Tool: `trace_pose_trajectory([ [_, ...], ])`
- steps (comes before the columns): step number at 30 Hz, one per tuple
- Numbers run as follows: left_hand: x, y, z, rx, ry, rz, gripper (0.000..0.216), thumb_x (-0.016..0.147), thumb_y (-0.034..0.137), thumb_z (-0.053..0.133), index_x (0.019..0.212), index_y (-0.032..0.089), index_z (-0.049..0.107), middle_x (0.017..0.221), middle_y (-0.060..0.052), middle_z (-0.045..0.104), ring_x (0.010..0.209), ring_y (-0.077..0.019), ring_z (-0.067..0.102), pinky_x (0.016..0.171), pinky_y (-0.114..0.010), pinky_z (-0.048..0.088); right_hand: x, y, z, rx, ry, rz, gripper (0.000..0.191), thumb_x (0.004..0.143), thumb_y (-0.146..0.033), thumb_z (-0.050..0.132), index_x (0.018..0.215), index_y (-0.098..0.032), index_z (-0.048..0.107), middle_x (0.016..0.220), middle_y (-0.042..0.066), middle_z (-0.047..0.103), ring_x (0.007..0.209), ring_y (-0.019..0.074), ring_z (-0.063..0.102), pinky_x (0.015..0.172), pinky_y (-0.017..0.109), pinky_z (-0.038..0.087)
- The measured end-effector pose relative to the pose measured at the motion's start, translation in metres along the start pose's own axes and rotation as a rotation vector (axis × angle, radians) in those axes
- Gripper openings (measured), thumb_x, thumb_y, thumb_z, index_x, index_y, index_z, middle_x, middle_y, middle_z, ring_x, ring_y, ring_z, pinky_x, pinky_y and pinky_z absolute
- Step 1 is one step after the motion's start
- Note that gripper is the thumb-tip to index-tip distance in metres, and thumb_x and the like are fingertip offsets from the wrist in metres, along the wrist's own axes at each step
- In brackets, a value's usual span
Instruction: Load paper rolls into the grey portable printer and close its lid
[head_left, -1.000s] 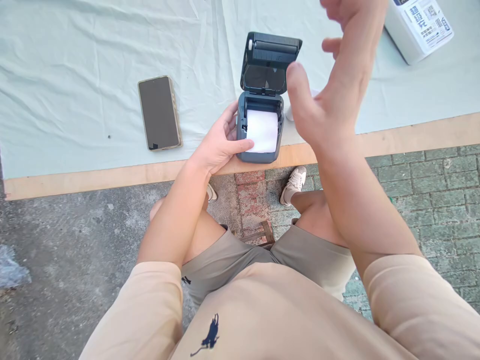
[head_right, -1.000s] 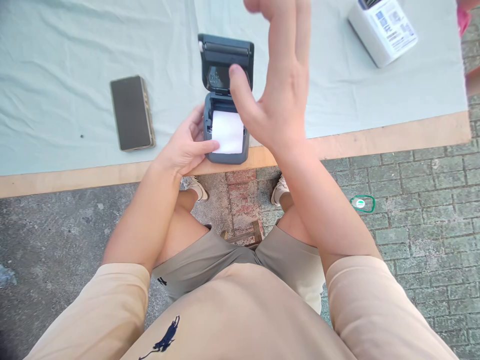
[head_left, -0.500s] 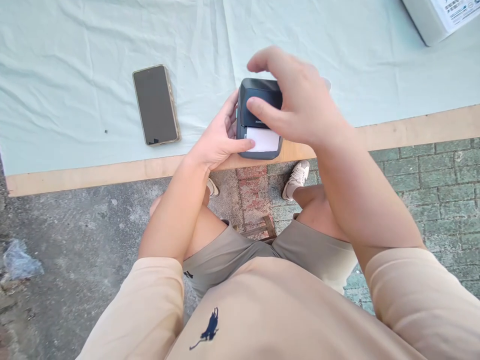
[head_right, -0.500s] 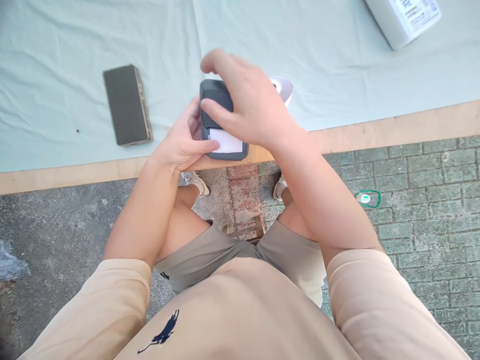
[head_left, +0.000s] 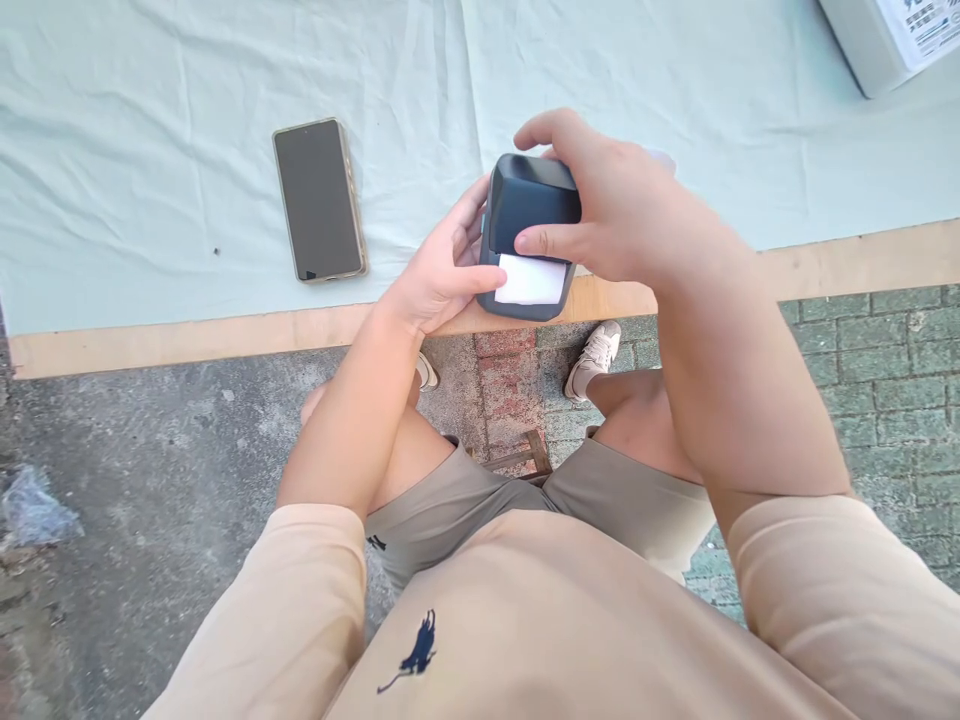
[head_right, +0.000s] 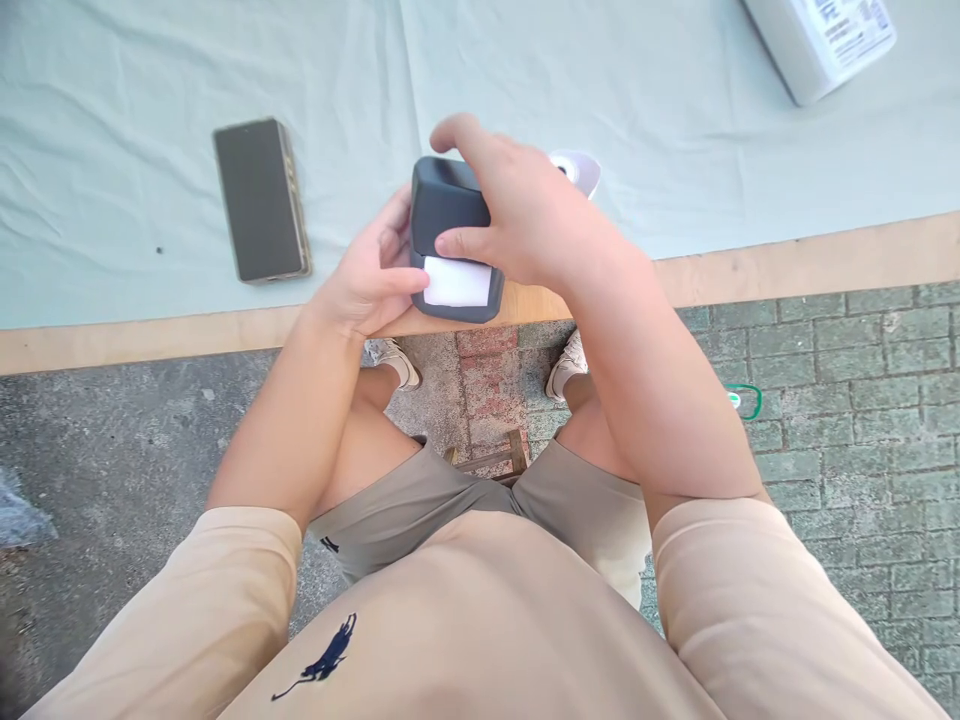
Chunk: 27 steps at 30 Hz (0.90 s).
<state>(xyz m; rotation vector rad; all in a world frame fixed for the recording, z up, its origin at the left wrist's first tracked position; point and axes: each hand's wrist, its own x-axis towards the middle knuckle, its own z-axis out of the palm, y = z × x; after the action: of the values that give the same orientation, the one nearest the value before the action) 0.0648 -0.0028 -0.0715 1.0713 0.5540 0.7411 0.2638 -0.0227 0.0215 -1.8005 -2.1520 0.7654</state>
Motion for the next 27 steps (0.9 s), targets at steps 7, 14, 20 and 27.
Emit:
trace_pose_trajectory([
  [7, -0.001, 0.004, 0.005, -0.172, 0.119, -0.038, 0.035, 0.095, 0.046, 0.062, 0.127, 0.033, 0.065, 0.129, -0.001, 0.071, 0.148, -0.036, 0.049, 0.128, -0.057, 0.039, -0.006, 0.0, 0.006, 0.014, 0.094, -0.122, 0.052, 0.084, -0.029, 0.068, 0.133, -0.036, 0.052, 0.134, 0.004, 0.067, 0.12, 0.0312, 0.063, 0.097, 0.048, 0.052],
  [14, -0.002, 0.007, 0.008, -0.143, 0.218, -0.133, 0.04, 0.097, 0.04, 0.065, 0.136, 0.042, 0.061, 0.138, 0.01, 0.071, 0.162, -0.0277, 0.031, 0.137, -0.051, 0.026, -0.019, -0.002, -0.005, -0.056, 0.017, -0.187, 0.072, 0.077, -0.024, 0.07, 0.144, -0.04, 0.048, 0.153, 0.004, 0.053, 0.14, 0.0332, 0.052, 0.106, 0.051, 0.051],
  [20, -0.004, 0.012, 0.014, -0.242, 0.176, -0.055, 0.03, 0.108, 0.024, 0.045, 0.132, 0.028, 0.062, 0.124, 0.003, 0.075, 0.15, -0.0252, 0.052, 0.133, -0.053, 0.036, -0.016, 0.003, -0.007, -0.07, -0.038, -0.186, 0.079, 0.078, -0.032, 0.07, 0.152, -0.038, 0.043, 0.158, 0.004, 0.051, 0.142, 0.0369, 0.052, 0.116, 0.057, 0.044],
  [27, 0.001, 0.002, -0.002, -0.102, 0.252, -0.111, 0.045, 0.101, 0.029, 0.059, 0.146, 0.032, 0.056, 0.134, 0.002, 0.071, 0.151, -0.0313, 0.051, 0.123, -0.056, 0.049, -0.019, 0.007, -0.003, -0.022, 0.002, -0.24, 0.084, 0.076, -0.03, 0.071, 0.154, -0.038, 0.041, 0.162, 0.004, 0.048, 0.15, 0.0336, 0.046, 0.115, 0.054, 0.046],
])
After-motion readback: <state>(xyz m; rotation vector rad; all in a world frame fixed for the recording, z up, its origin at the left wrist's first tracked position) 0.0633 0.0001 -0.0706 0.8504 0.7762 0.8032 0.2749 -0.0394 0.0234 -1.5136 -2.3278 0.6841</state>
